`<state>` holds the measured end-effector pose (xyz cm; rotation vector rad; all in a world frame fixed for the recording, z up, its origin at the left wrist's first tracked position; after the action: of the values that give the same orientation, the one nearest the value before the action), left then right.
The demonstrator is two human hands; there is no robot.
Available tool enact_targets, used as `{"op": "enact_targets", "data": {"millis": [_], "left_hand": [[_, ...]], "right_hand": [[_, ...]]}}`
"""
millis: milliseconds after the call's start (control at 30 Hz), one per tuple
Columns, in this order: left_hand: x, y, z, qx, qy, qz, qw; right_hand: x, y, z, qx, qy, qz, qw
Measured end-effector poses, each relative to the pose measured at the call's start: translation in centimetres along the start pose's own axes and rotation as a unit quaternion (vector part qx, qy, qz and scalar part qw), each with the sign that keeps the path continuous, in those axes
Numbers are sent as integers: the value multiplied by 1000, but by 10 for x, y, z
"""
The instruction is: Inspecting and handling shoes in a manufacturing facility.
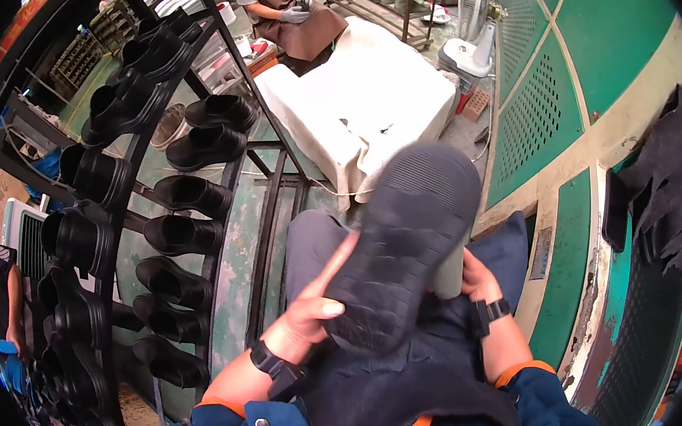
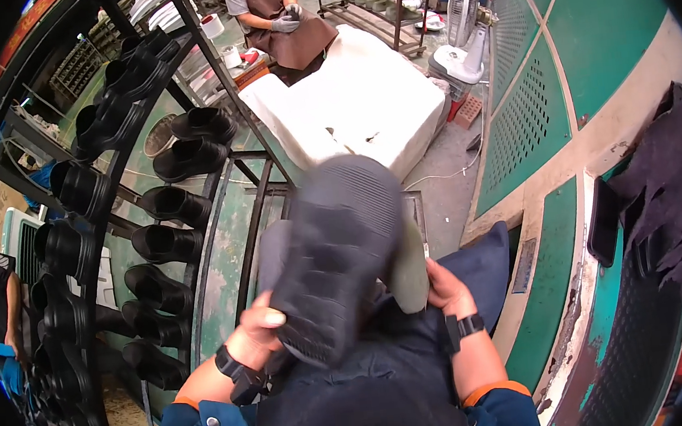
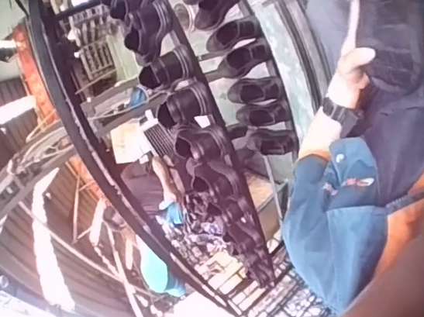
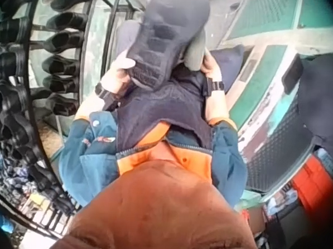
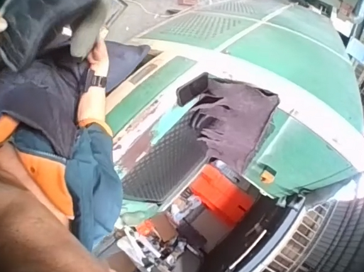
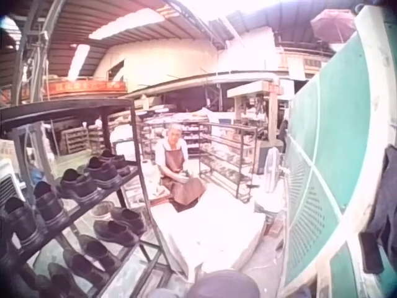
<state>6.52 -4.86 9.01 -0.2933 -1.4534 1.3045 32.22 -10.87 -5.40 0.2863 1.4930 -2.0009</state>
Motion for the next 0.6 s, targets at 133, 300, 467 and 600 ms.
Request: {"op": "enact_targets", "data": {"millis": [133, 300, 467, 600], "left_hand": [[39, 13, 0, 20, -143, 42, 989], [45, 22, 34, 131, -207, -55, 968], [55, 11, 86, 149, -292, -211, 921], [79, -16, 103, 159, -320, -694, 626]], "right_hand": [[-16, -88, -7, -213, -5, -113, 970], [-112, -111, -146, 68, 171, -121, 975], [-31, -142, -123, -44, -76, 167, 982], [17, -179, -58, -178, -187, 133, 957]]}}
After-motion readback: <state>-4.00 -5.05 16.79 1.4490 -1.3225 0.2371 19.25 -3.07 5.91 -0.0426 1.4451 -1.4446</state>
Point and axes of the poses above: each hand's wrist, its own z-axis away from the middle knuckle, its own y-axis out of the back of the hand, x = y × z, the point moved 6 cm from there along -z, towards the middle knuckle, and after that the axes turned 5 degrees about x, right-handed, at the moved point
